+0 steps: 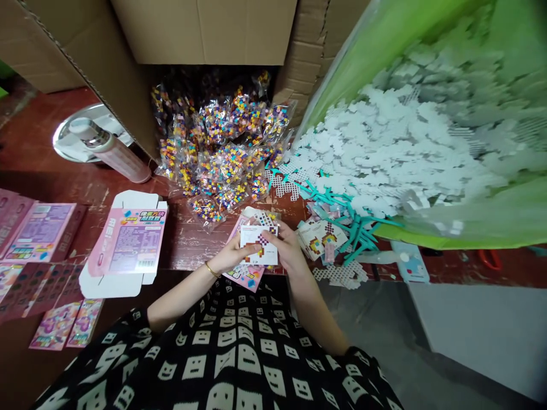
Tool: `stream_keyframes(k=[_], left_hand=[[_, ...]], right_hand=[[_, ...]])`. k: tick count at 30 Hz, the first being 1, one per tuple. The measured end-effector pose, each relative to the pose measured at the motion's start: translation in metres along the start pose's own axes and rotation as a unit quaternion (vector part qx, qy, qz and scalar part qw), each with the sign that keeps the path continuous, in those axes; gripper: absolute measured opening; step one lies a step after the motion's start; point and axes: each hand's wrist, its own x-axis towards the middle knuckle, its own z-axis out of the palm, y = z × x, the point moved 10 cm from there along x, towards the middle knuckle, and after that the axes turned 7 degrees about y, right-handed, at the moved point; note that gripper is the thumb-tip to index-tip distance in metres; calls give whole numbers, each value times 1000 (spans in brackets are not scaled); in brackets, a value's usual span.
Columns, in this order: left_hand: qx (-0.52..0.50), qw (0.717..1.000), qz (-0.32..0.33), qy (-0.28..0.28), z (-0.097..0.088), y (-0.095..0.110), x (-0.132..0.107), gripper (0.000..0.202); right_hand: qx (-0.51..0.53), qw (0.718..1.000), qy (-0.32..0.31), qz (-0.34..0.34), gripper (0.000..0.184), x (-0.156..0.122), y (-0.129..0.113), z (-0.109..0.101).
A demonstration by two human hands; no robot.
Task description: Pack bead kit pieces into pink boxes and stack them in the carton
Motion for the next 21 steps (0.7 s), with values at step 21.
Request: stream_keyframes(k=[21], left_hand=[[-97, 988, -62, 100, -41, -13, 2, 50]], right_hand=[[-725, 663, 62, -174, 43, 194, -77, -81]])
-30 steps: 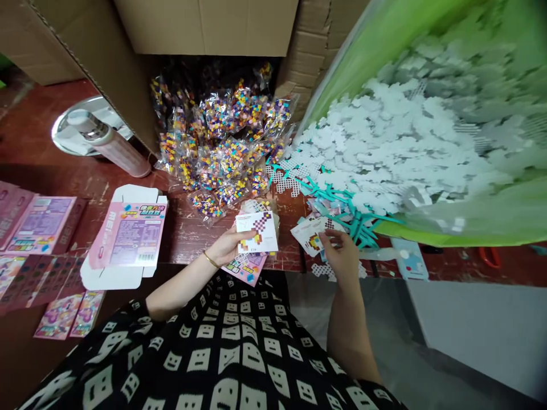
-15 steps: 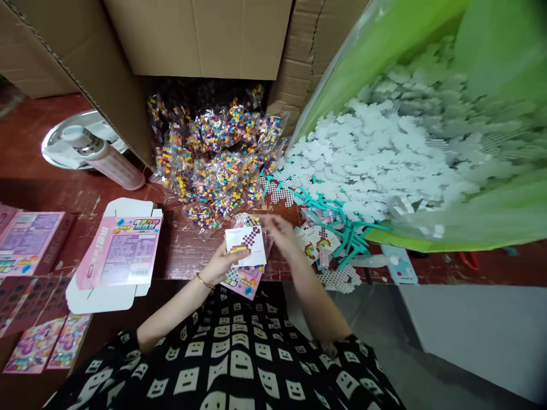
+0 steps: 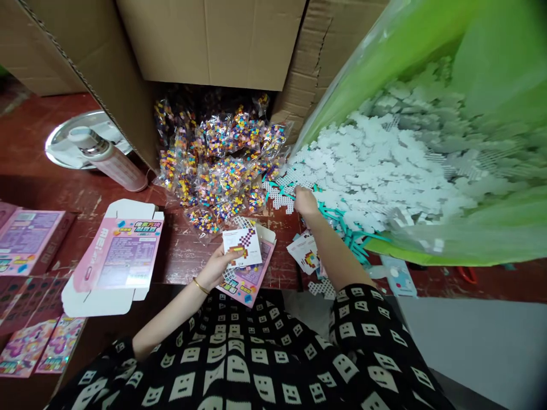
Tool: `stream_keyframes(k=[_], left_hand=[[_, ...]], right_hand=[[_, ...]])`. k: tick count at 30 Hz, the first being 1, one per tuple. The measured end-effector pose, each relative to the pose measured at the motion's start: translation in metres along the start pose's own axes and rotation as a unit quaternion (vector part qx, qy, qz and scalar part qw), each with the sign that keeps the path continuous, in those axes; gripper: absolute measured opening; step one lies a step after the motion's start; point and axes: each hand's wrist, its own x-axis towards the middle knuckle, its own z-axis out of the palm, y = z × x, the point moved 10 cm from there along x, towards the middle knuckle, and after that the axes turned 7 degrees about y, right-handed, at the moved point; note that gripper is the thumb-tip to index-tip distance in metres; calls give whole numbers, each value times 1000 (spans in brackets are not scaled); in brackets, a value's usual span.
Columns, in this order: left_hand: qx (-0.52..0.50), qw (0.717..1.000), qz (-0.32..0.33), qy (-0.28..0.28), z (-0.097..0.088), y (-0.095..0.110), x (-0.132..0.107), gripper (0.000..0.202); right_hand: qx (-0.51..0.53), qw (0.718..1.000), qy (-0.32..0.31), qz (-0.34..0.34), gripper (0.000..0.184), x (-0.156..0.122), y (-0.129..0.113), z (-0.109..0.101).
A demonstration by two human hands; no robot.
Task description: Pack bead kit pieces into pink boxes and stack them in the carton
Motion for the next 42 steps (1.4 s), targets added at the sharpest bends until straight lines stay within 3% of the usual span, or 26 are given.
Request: stream_keyframes(k=[5, 8, 13, 16, 18, 20, 22, 23, 26, 28, 29, 33, 35, 36, 37, 39, 41, 42], left_hand=[[8, 999, 22, 22, -4, 1, 3, 53], [11, 999, 22, 21, -1, -1, 1, 54], [7, 999, 36, 25, 1, 3, -2, 53], [12, 999, 47, 19, 2, 5, -1, 53], [20, 998, 52, 16, 4, 4, 1, 53], [29, 998, 62, 11, 6, 4, 2, 53], [37, 996, 79, -2, 11, 6, 2, 54], [42, 995, 90, -14, 15, 7, 1, 56], [68, 988, 129, -46, 24, 11, -2, 66], [94, 982, 152, -57, 28, 12, -4, 66], [106, 979, 162, -59, 29, 13, -5, 64], [141, 970, 191, -59, 28, 13, -7, 56], [158, 967, 190, -62, 26, 12, -8, 53], [168, 966, 185, -71, 26, 12, -10, 52], [181, 963, 181, -87, 28, 12, -12, 53], [220, 950, 179, -133, 34, 16, -19, 57], [277, 927, 181, -178, 41, 21, -25, 58], [310, 913, 181, -196, 44, 23, -28, 55]], right_hand=[[-21, 997, -19, -77, 36, -5, -22, -2], [-27, 997, -29, -73, 39, -4, -25, -3], [7, 999, -26, -41, 61, 9, -2, -22], [163, 986, 29, 7, 72, 9, 22, -51], [342, 936, 66, 55, 73, -5, 30, -69], [513, 852, 49, 87, 70, -32, 14, -74], [621, 779, -22, 90, 61, -68, -30, -70], [645, 757, -63, 87, 53, -88, -56, -65], [658, 729, -167, 84, 37, -142, -127, -45], [646, 734, -188, 88, 37, -161, -151, -32], [634, 750, -167, 86, 37, -163, -155, -29], [513, 856, 58, 37, 31, -157, -137, -51], [452, 882, 134, 29, 35, -157, -125, -60], [442, 885, 143, 34, 47, -156, -119, -62], [453, 882, 127, 35, 63, -154, -114, -60], [517, 856, 27, 0, 87, -149, -116, -54], [560, 823, -71, -63, 79, -148, -124, -59], [554, 825, -72, -86, 69, -146, -124, -68]])
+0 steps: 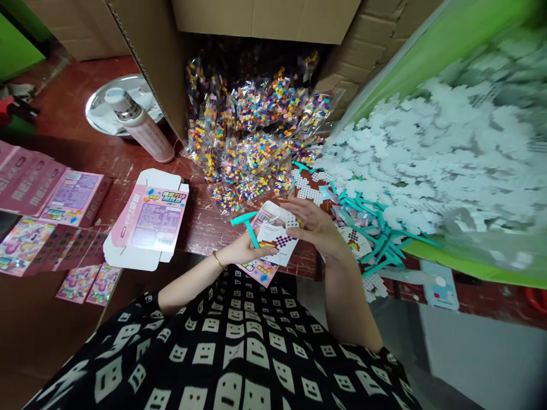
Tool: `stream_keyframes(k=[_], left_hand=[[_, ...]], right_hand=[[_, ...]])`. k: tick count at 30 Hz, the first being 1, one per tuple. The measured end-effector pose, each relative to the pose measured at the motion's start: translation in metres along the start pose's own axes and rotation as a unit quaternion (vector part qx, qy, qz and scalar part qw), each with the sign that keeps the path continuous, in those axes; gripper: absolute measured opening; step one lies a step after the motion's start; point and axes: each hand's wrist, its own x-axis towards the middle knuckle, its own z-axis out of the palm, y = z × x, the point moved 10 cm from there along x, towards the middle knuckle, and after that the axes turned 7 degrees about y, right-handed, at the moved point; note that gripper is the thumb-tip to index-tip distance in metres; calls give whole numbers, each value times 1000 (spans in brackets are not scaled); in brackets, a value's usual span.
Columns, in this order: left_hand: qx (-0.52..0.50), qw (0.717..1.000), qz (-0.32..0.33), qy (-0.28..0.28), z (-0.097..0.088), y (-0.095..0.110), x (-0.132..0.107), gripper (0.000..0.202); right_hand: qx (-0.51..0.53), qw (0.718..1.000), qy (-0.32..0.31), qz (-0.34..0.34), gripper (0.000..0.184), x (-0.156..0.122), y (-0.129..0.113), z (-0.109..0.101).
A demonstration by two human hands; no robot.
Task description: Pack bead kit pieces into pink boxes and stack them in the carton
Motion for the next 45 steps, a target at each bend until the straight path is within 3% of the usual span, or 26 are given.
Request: stream_keyframes(k=[2, 4, 8, 11, 13, 15, 17, 19, 21, 23, 25, 27, 29, 32, 34, 36, 38, 41, 45], left_hand=[[46, 998, -3, -38, 2, 5, 1, 46], [69, 996, -10, -56, 3, 6, 4, 40], [112, 991, -26, -62, 9, 1, 12, 33], [111, 992, -34, -47, 11, -2, 14, 34], [50, 997, -46, -43, 13, -4, 13, 37], [-31, 998, -43, -23, 11, -2, 14, 41], [-76, 997, -32, 5, 6, 1, 14, 42], [-70, 997, -25, 5, 6, 3, 13, 37], [-30, 999, -13, -19, 9, 6, 12, 35], [17, 999, 12, -45, 13, 11, 11, 36], [53, 996, 35, -57, 15, 14, 12, 36], [84, 994, 61, -23, 7, 15, 16, 38], [128, 984, 95, 77, -16, 17, 20, 43], [223, 940, 121, 229, -56, 14, 17, 50], [282, 920, 100, 253, -69, 2, 16, 52], [330, 913, 76, 226, -69, -15, 17, 51], [361, 908, 72, 202, -65, -28, 17, 51], [363, 902, 90, 217, -63, -36, 12, 56], [265, 937, 78, 215, -61, -44, 8, 61]], right_hand=[[-76, 994, 50, -61, 53, 6, -25, -16], [-148, 978, 81, -119, 45, 12, -50, -15], [-171, 973, -72, -135, 29, 28, -64, 47], [-133, 974, -134, -124, 18, 29, -61, 70], [-110, 982, -79, -129, 17, 27, -60, 57], [-119, 981, 30, -147, 16, 19, -60, 31], [-157, 965, 127, -166, 14, 7, -59, 8], [-190, 952, 179, -162, 18, -1, -53, -6], [-173, 965, 163, -113, 39, 0, -37, -12], [-107, 992, 55, -29, 55, 6, -11, 0], [-41, 996, -63, 49, 50, 4, 11, 17], [1, 991, -98, 94, 42, 4, 28, 18], [26, 991, -60, 117, 41, 11, 44, 2], [48, 988, 85, 119, 41, 31, 72, -47], [47, 978, 176, 103, 44, 44, 89, -78], [24, 977, 192, 94, 47, 57, 102, -88], [-11, 987, 132, 91, 49, 67, 112, -74], [-7, 995, 8, 102, 49, 67, 119, -34], [19, 977, -183, 108, 47, 40, 112, 33]])
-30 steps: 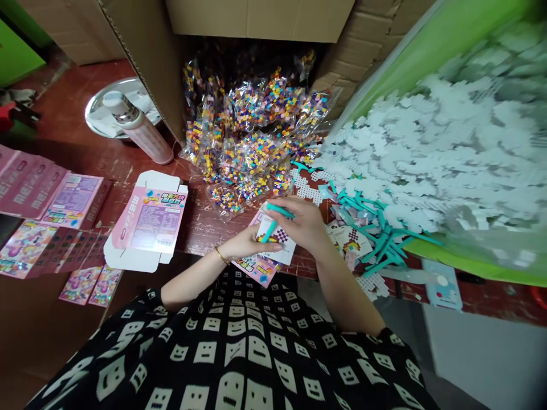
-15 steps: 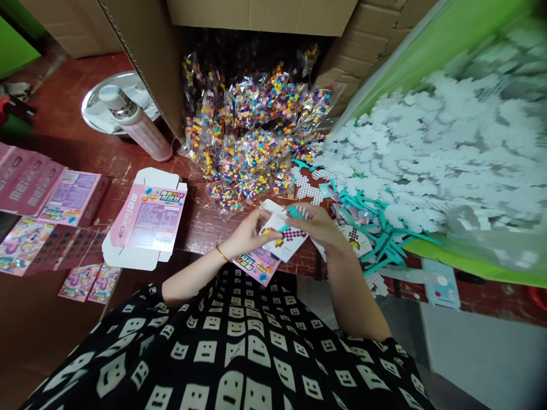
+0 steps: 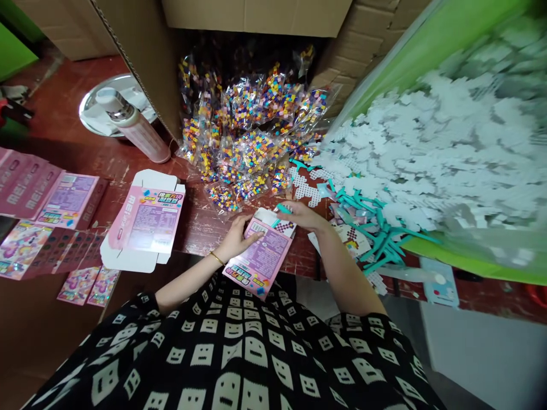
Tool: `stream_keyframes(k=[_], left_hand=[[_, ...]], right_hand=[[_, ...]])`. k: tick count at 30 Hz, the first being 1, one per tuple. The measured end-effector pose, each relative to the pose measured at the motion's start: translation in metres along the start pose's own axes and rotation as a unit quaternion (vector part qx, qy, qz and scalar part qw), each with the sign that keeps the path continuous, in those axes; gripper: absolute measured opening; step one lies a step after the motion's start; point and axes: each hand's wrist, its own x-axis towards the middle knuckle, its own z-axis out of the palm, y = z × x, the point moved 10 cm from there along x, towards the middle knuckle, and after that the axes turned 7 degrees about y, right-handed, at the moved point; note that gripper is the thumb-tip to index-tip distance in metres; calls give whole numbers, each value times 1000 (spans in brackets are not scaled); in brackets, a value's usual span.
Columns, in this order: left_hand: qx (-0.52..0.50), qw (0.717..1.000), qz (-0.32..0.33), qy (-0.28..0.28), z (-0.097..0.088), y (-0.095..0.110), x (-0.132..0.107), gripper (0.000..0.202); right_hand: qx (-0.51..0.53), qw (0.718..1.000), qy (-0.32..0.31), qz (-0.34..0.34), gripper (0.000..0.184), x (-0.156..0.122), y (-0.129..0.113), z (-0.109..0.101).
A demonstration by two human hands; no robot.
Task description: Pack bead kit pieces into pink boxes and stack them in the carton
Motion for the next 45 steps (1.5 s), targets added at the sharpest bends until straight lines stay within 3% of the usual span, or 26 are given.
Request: stream_keyframes(k=[2, 3, 6, 8, 11, 12, 13, 15, 17, 20, 22, 26, 28, 33, 36, 39, 42, 45], left_hand=[[-80, 994, -63, -25, 4, -8, -4, 67], [-116, 988, -101, -33, 5, -12, -7, 69], [-182, 966, -183, -25, 4, -19, -16, 61], [-208, 961, -181, -3, -1, -14, -20, 59], [-236, 964, -119, 26, -10, 4, -24, 70], [-236, 966, -96, 39, -14, 10, -25, 74], [-230, 969, -77, 54, -19, 14, -28, 77], [-206, 973, -48, 89, -28, 19, -33, 77], [-178, 978, -32, 108, -34, 21, -37, 69], [-137, 986, -45, 82, -30, 16, -37, 39], [-115, 990, -38, 67, -26, 16, -34, 33], [-191, 973, -15, 126, -33, 13, -27, 42], [-240, 961, -33, 135, -32, 8, -26, 51], [-211, 966, -101, 108, -26, 1, -17, 43], [-231, 957, -143, 101, -21, -5, -13, 45], [-204, 962, -157, 95, -16, -10, -16, 45], [-159, 976, -103, 109, -21, -1, -17, 43], [-141, 983, -80, 81, -18, 5, -9, 34]], right_hand=[[-14, 998, -40, -42, 53, -8, -14, 27], [-29, 997, -32, -69, 56, -12, -24, 33], [-136, 976, 68, -156, 42, -27, -61, 32], [-219, 948, 93, -211, 24, -42, -87, 34], [-253, 933, 10, -256, 30, -62, -105, 52], [-245, 935, 18, -258, 29, -68, -106, 50], [-231, 937, 67, -253, 25, -73, -105, 42], [-175, 933, 223, -223, 19, -87, -94, 16], [-95, 930, 315, -167, 30, -99, -65, 8], [1, 952, 298, -73, 31, -99, -20, 35], [14, 950, 308, -51, 36, -98, -8, 49], [49, 889, 446, -94, 27, -112, -18, 44], [89, 870, 476, -95, 39, -116, -19, 41], [83, 943, 322, -25, 32, -90, -13, 43], [135, 961, 241, 29, 33, -78, -2, 39], [216, 949, 211, 91, 37, -76, 15, 38], [193, 956, 208, 76, 35, -80, 17, 36], [148, 961, 225, 60, 33, -86, 17, 32]])
